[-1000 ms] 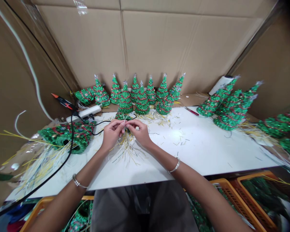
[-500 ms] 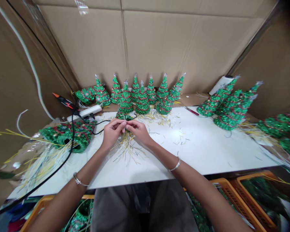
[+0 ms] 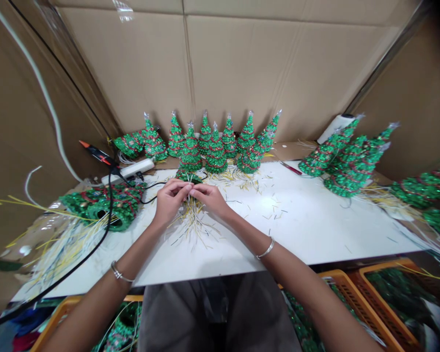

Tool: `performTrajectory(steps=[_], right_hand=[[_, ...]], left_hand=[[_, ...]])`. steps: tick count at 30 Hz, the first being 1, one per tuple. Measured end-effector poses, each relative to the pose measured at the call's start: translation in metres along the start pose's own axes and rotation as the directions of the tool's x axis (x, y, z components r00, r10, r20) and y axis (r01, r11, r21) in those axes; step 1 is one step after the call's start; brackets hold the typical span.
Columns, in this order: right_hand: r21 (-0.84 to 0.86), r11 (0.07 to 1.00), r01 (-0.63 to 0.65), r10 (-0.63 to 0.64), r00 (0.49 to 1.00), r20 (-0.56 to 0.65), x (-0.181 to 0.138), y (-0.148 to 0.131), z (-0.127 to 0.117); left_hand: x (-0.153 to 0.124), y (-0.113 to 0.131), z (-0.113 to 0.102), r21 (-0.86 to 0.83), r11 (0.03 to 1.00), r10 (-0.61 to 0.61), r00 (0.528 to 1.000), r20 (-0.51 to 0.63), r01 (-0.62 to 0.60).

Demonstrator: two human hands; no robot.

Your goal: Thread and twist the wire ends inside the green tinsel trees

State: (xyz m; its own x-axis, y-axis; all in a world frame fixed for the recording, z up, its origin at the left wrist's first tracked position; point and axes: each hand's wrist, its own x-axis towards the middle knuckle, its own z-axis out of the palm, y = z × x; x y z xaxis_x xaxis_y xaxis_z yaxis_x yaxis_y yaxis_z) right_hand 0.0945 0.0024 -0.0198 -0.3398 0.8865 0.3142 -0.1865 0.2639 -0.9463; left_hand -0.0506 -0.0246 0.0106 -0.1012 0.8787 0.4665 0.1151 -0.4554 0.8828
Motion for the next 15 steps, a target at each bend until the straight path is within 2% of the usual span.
performTrajectory(steps=[4, 7, 10, 15], right_hand=[[0.073, 0.997, 0.002, -0.005, 0.999, 0.040, 0.001, 0.000, 0.000], [0.047, 0.998, 0.029, -0.031, 0.999, 0.035, 0.000, -0.001, 0.000], [-0.043, 0.998, 0.055, -0.053, 0.998, 0.034, 0.000, -0.006, -0.001], [-0.277, 0.951, 0.139, -0.165, 0.983, -0.075, -0.004, -0.022, -0.003]], left_hand=[[-0.001, 0.002, 0.001, -0.037, 0.999, -0.030, 0.999, 0.018, 0.031], [0.000, 0.003, 0.000, -0.044, 0.997, -0.065, 0.997, 0.042, 0.067], [0.000, 0.003, 0.000, -0.025, 0.998, -0.054, 0.997, 0.049, 0.056], [0.001, 0.004, -0.003, -0.076, 0.993, -0.095, 0.995, 0.004, 0.095]])
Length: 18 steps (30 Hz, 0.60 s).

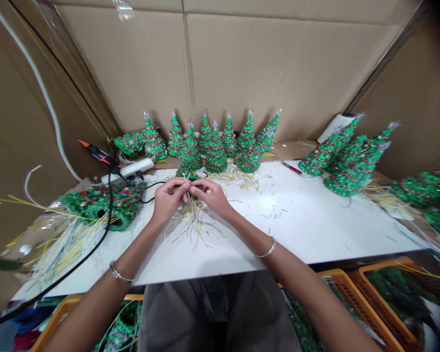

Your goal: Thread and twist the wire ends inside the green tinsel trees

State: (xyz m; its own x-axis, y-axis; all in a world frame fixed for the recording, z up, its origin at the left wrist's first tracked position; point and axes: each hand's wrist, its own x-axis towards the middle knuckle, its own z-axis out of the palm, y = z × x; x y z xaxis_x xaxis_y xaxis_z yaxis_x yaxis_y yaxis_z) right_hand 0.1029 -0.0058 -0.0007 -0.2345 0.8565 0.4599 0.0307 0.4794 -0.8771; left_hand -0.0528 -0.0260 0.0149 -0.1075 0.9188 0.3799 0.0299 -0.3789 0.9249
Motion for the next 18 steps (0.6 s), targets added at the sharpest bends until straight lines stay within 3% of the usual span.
performTrajectory(steps=[4, 8, 11, 14, 18], right_hand=[[-0.044, 0.995, 0.087, -0.085, 0.995, 0.047, -0.002, -0.013, -0.009], [-0.163, 0.977, 0.136, -0.088, 0.959, 0.270, -0.003, -0.017, -0.016], [-0.405, 0.872, 0.274, -0.087, 0.902, 0.424, -0.002, -0.015, -0.020], [-0.555, 0.744, 0.372, -0.064, 0.866, 0.495, -0.001, -0.013, -0.026], [-0.507, 0.789, 0.346, -0.047, 0.858, 0.512, 0.004, -0.009, -0.037]], left_hand=[[0.001, 0.004, -0.004, -0.014, 0.997, -0.071, 0.997, -0.006, 0.071], [0.003, 0.006, -0.007, 0.007, 0.998, -0.056, 0.998, -0.021, 0.056], [0.004, 0.006, -0.007, 0.021, 0.999, -0.041, 0.998, -0.046, 0.042], [0.005, 0.005, -0.007, 0.029, 0.999, -0.029, 0.998, -0.060, 0.031], [0.006, 0.004, -0.009, 0.023, 0.999, -0.025, 0.998, -0.055, 0.026]])
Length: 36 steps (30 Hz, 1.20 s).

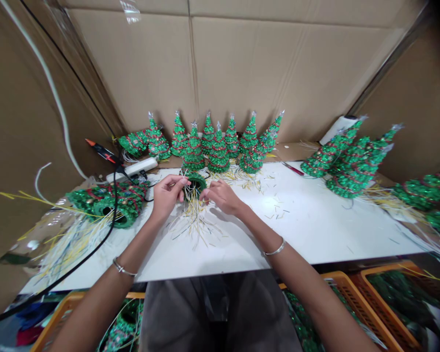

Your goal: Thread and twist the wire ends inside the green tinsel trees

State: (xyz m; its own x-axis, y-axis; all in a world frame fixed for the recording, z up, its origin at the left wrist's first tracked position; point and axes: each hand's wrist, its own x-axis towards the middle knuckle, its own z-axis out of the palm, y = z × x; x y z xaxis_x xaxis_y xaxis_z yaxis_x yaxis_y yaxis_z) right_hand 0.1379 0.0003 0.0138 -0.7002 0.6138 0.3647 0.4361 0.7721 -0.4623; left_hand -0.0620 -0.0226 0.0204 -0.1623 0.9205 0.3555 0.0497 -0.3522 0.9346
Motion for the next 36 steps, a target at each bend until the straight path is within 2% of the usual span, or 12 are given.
performTrajectory(steps=[3, 6, 9, 16, 20, 23, 29, 32, 36], right_hand=[[0.018, 0.995, -0.097, 0.098, 0.995, -0.022, 0.000, 0.008, -0.001], [-0.109, 0.983, -0.147, 0.140, 0.988, -0.070, -0.001, 0.013, 0.002], [-0.198, 0.976, -0.089, 0.078, 0.995, -0.064, -0.002, 0.013, 0.003], [-0.215, 0.977, 0.007, 0.009, 0.997, 0.073, -0.003, 0.008, 0.005], [-0.240, 0.970, 0.043, -0.029, 0.998, 0.064, -0.001, 0.008, 0.005], [-0.193, 0.981, 0.019, -0.021, 1.000, -0.005, 0.000, 0.009, 0.003], [-0.094, 0.991, -0.092, 0.075, 0.983, -0.170, 0.001, 0.016, 0.006], [0.059, 0.991, -0.124, 0.136, 0.951, -0.278, 0.002, 0.017, 0.007], [0.264, 0.963, -0.056, 0.144, 0.934, -0.326, 0.004, 0.012, 0.008]], left_hand=[[0.001, -0.001, 0.000, -0.002, 1.000, 0.005, 1.000, 0.006, -0.005], [0.000, -0.001, 0.000, 0.006, 1.000, 0.010, 1.000, 0.009, -0.010], [0.000, -0.001, 0.001, 0.005, 1.000, 0.005, 1.000, 0.011, -0.005], [0.000, -0.001, 0.002, 0.005, 1.000, -0.002, 1.000, 0.022, 0.002], [0.000, -0.003, 0.001, 0.003, 1.000, -0.004, 1.000, 0.030, 0.004], [0.000, -0.004, 0.001, 0.001, 1.000, -0.003, 1.000, 0.030, 0.003], [-0.001, -0.006, 0.002, 0.009, 1.000, -0.004, 0.999, 0.045, 0.003], [-0.002, -0.006, 0.003, 0.012, 1.000, -0.003, 0.998, 0.069, 0.002], [-0.003, -0.007, 0.003, 0.002, 1.000, -0.012, 0.996, 0.084, 0.012]])
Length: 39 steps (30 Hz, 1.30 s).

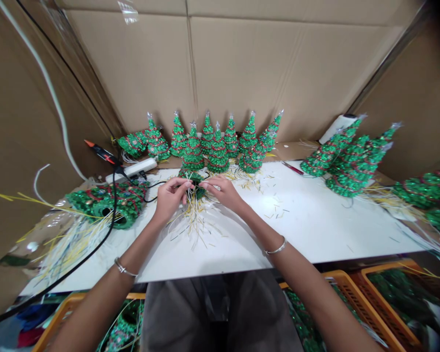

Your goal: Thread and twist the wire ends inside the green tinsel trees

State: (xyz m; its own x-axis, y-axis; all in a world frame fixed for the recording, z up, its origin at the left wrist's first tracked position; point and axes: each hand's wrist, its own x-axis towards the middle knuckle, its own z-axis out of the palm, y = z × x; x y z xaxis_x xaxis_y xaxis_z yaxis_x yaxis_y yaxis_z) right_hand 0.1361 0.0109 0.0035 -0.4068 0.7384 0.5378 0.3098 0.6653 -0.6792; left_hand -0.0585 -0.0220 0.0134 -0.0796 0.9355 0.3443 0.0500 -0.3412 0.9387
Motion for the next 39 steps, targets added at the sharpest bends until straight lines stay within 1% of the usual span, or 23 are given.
performTrajectory(steps=[2, 4, 6, 8, 10, 11, 17, 19, 23, 25, 29, 34, 39], right_hand=[[0.066, 0.998, 0.009, -0.009, 1.000, 0.002, -0.001, -0.004, 0.004], [0.119, 0.993, -0.015, 0.016, 1.000, -0.005, -0.002, -0.008, 0.010], [0.188, 0.979, -0.076, 0.084, 0.996, -0.038, -0.004, -0.010, 0.018], [0.301, 0.942, -0.147, 0.185, 0.977, -0.102, -0.005, -0.012, 0.026], [0.371, 0.911, -0.179, 0.255, 0.953, -0.165, -0.006, -0.012, 0.033], [0.379, 0.907, -0.184, 0.268, 0.946, -0.181, -0.007, -0.012, 0.035], [0.374, 0.920, -0.118, 0.192, 0.967, -0.169, -0.009, -0.013, 0.041], [0.375, 0.920, -0.112, 0.190, 0.966, -0.177, -0.011, -0.015, 0.041], [0.322, 0.937, -0.138, 0.213, 0.954, -0.211, -0.013, -0.018, 0.040], [0.298, 0.945, -0.135, 0.205, 0.955, -0.216, -0.014, -0.019, 0.040], [0.241, 0.966, -0.091, 0.141, 0.970, -0.198, -0.014, -0.019, 0.041], [0.161, 0.986, -0.044, 0.081, 0.969, -0.234, -0.015, -0.019, 0.042], [0.129, 0.992, 0.015, 0.016, 0.970, -0.241, -0.014, -0.017, 0.043]], left_hand=[[0.000, 0.000, 0.000, -0.007, 1.000, -0.004, 1.000, 0.006, 0.005], [0.000, -0.001, 0.001, -0.015, 1.000, -0.011, 1.000, 0.020, 0.011], [-0.001, -0.003, 0.002, -0.017, 1.000, -0.020, 0.999, 0.037, 0.020], [-0.001, -0.004, 0.004, -0.018, 0.999, -0.027, 0.998, 0.049, 0.028], [-0.002, -0.006, 0.006, -0.013, 1.000, -0.024, 0.999, 0.046, 0.024], [-0.002, -0.006, 0.007, -0.008, 1.000, -0.019, 0.999, 0.042, 0.020], [-0.004, -0.006, 0.010, -0.005, 1.000, 0.008, 0.999, 0.037, -0.008], [-0.004, -0.005, 0.011, -0.010, 1.000, 0.011, 0.999, 0.031, -0.010], [-0.004, -0.005, 0.011, -0.010, 1.000, -0.001, 1.000, 0.013, 0.001], [-0.004, -0.005, 0.011, -0.006, 1.000, -0.006, 1.000, 0.009, 0.006], [-0.004, -0.005, 0.009, -0.001, 1.000, -0.018, 1.000, 0.009, 0.018], [-0.005, -0.006, 0.008, -0.008, 0.999, -0.045, 0.999, 0.005, 0.045], [-0.005, -0.009, 0.007, -0.009, 0.999, -0.053, 0.999, 0.004, 0.053]])
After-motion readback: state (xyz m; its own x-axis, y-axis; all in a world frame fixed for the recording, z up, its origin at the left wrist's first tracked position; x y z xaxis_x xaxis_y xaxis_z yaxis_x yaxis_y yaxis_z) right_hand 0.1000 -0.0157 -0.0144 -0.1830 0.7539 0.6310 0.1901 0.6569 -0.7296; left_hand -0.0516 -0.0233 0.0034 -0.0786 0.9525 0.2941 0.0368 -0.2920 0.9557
